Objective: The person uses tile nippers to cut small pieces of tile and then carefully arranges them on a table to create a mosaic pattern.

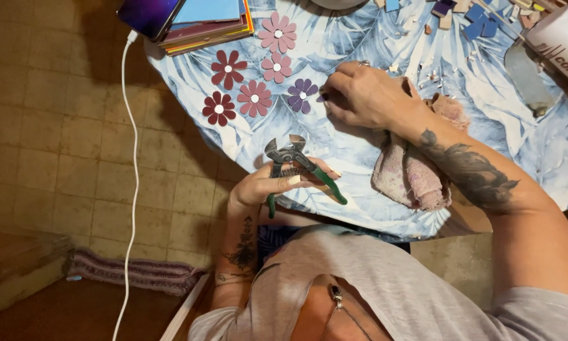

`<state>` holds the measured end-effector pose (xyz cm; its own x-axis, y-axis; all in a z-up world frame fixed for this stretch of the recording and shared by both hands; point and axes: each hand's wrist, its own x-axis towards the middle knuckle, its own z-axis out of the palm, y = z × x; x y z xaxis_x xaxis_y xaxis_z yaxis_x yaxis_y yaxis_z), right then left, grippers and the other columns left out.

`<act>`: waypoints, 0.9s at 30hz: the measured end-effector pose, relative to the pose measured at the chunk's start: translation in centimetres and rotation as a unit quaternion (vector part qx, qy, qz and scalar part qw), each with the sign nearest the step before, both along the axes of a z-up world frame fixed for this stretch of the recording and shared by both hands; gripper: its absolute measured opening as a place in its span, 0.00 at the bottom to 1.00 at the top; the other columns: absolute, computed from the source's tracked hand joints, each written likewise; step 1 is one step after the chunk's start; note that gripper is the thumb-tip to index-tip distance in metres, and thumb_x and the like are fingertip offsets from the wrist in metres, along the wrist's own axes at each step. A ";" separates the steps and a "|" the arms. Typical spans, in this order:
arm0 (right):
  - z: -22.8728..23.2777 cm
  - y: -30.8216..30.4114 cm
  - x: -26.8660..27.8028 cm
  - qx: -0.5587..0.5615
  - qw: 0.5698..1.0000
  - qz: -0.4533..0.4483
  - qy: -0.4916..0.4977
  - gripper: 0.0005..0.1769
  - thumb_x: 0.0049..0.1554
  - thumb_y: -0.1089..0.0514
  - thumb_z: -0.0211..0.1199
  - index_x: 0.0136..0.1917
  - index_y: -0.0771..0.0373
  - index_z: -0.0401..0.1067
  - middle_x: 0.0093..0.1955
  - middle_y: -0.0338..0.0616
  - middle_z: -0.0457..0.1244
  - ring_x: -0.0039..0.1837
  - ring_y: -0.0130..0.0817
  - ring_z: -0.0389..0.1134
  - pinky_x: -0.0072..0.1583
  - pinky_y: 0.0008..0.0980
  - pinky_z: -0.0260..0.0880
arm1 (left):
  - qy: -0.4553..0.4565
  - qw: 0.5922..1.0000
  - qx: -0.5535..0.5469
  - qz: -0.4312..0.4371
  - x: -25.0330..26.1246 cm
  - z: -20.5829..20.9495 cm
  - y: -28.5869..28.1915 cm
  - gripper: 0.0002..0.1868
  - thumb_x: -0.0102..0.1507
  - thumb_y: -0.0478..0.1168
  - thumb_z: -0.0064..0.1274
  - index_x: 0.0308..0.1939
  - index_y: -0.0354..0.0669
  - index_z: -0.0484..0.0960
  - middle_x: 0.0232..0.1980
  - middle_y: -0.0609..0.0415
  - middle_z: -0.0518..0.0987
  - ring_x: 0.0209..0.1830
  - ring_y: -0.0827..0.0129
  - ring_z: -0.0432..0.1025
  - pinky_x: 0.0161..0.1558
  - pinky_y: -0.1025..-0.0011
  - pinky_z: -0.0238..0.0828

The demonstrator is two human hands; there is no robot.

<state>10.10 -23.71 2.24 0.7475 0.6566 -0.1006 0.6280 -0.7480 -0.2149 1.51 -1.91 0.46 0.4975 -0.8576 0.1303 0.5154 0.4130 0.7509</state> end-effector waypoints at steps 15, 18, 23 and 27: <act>-2.6 0.2 0.1 0.093 0.995 -0.013 -0.039 0.12 0.47 0.51 0.56 0.39 0.61 0.65 0.34 0.45 0.57 0.38 0.41 0.63 0.38 0.35 0.66 | -0.012 1.000 0.011 0.026 -0.2 1.0 -0.2 0.24 0.60 0.47 0.39 0.54 0.33 0.62 0.54 0.37 0.66 0.58 0.57 0.59 0.60 0.59 0.48; -2.6 0.2 -0.1 0.106 0.994 -0.015 -0.029 0.13 0.46 0.50 0.56 0.40 0.60 0.65 0.34 0.46 0.57 0.39 0.43 0.63 0.38 0.37 0.66 | -0.007 1.000 0.004 0.029 -0.2 1.0 -0.3 0.24 0.60 0.46 0.39 0.54 0.31 0.62 0.54 0.36 0.66 0.58 0.55 0.58 0.60 0.59 0.48; -2.4 0.5 -0.4 0.117 0.992 -0.030 -0.040 0.14 0.43 0.48 0.59 0.36 0.59 0.63 0.31 0.43 0.56 0.37 0.41 0.63 0.37 0.36 0.66 | 0.000 0.999 0.014 0.038 -0.3 1.1 -0.3 0.24 0.60 0.46 0.40 0.53 0.31 0.63 0.54 0.37 0.67 0.57 0.56 0.59 0.60 0.60 0.49; -2.5 0.6 -0.4 0.118 0.992 -0.034 -0.035 0.13 0.44 0.48 0.59 0.36 0.58 0.63 0.31 0.43 0.56 0.37 0.40 0.63 0.37 0.35 0.65 | -0.001 0.999 0.020 0.036 -0.4 0.9 -0.2 0.24 0.60 0.47 0.40 0.53 0.31 0.63 0.54 0.37 0.66 0.57 0.57 0.59 0.60 0.59 0.48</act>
